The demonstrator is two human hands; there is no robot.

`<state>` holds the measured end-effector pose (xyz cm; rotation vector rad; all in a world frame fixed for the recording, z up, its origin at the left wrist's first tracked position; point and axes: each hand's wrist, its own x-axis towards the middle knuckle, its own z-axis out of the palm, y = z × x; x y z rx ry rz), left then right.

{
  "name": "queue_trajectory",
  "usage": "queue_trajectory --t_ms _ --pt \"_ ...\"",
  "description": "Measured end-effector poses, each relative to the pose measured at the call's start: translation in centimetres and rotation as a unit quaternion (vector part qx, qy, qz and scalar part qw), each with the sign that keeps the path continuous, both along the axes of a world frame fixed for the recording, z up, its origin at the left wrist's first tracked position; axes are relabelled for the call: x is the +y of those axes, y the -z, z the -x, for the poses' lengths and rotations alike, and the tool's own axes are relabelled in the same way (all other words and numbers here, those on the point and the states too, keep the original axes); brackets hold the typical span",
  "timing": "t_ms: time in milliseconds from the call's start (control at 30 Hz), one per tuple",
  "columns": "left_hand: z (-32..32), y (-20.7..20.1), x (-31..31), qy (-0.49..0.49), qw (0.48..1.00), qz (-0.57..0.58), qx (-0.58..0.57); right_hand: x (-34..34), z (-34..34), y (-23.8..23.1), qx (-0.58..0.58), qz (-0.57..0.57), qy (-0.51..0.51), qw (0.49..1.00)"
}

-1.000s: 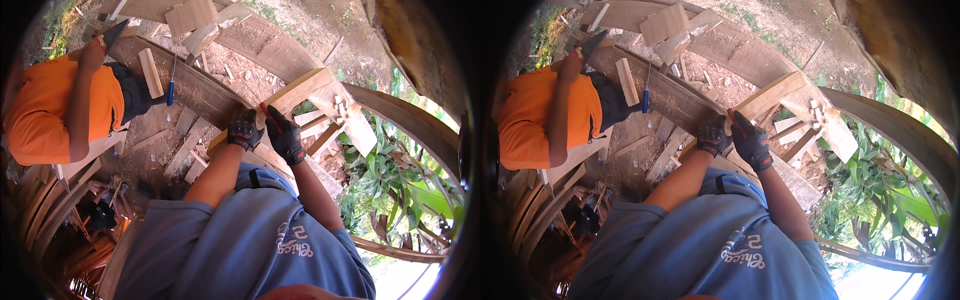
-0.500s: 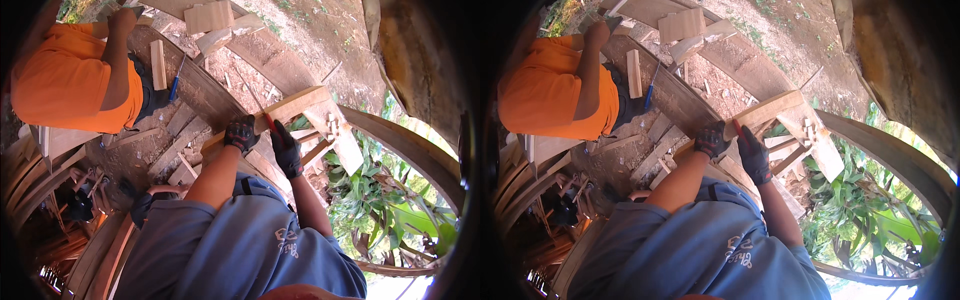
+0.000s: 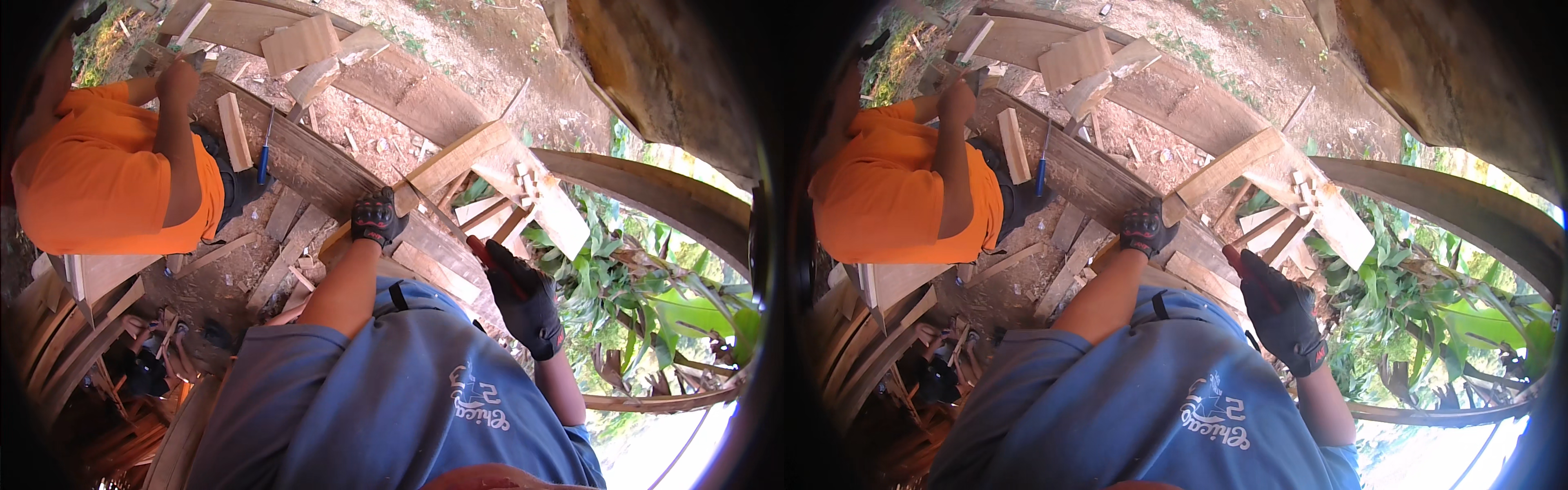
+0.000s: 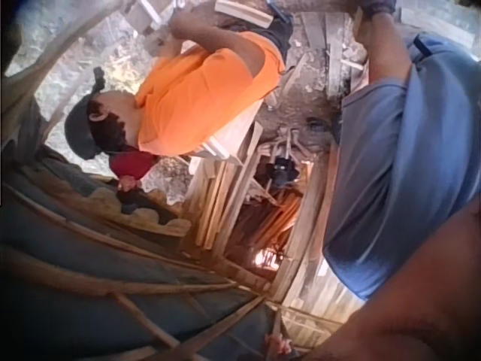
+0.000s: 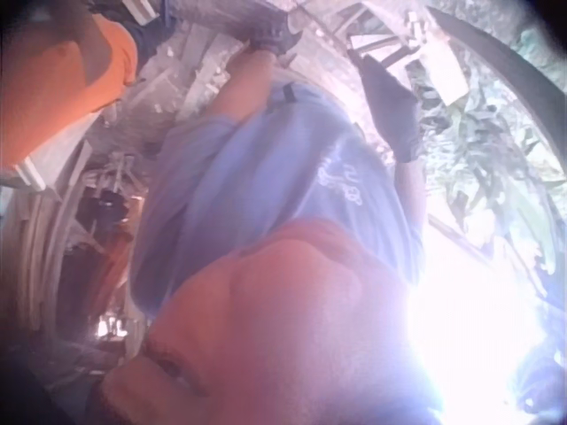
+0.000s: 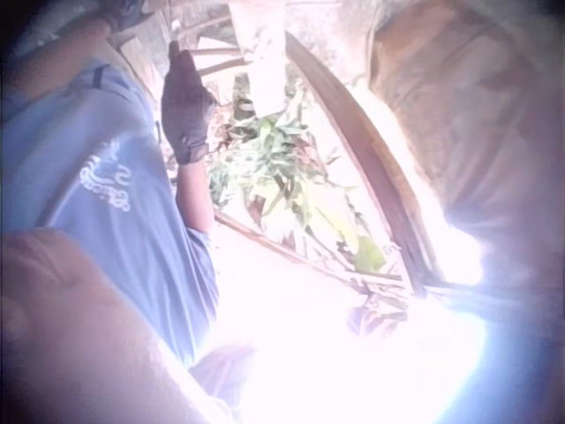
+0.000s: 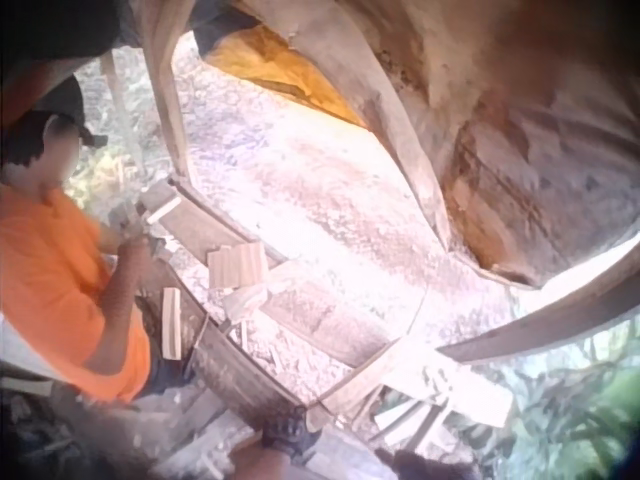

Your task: The person saws a wooden plank by hand and moves a large wooden beam into position on a frame.

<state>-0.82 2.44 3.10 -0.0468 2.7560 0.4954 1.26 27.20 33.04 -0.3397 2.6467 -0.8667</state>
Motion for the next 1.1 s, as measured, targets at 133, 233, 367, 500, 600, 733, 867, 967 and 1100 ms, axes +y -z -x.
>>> queue_trajectory --t_ms 133,233,367,500,600,733,867,967,1100 --pt "-0.2 0.1 0.0 0.028 0.999 0.012 -0.007 -1.5 0.6 2.1 -0.003 0.06 0.046 0.997" --pt "0.2 0.0 -0.1 0.029 0.999 -0.004 -0.016 -3.2 1.9 4.6 -0.021 0.065 0.065 0.996" --pt "0.3 0.6 -0.3 0.012 0.999 -0.034 -0.001 -3.9 4.2 4.4 0.026 0.013 0.029 0.999" --pt "-0.2 0.9 -0.1 0.017 0.999 0.004 0.037 -5.2 3.8 6.9 -0.097 0.004 0.082 0.992" --pt "0.8 0.8 -0.1 0.01 0.999 -0.018 -0.024 -7.5 3.8 11.4 0.023 0.047 0.076 0.996" --pt "0.0 1.9 -0.2 0.006 0.998 -0.051 -0.028 -9.6 6.1 19.1 0.018 0.104 0.055 0.993" --pt "0.5 -0.4 -0.4 -0.003 0.998 -0.068 0.004 -11.2 8.5 21.4 0.006 0.099 0.057 0.993" --pt "0.0 -0.3 -0.4 -0.014 0.997 -0.053 0.051 -11.3 8.3 20.8 -0.02 0.097 0.071 0.993" --pt "-0.4 -0.1 -0.4 -0.023 0.996 -0.064 0.06 -11.0 8.0 21.1 -0.022 0.134 0.077 0.988"
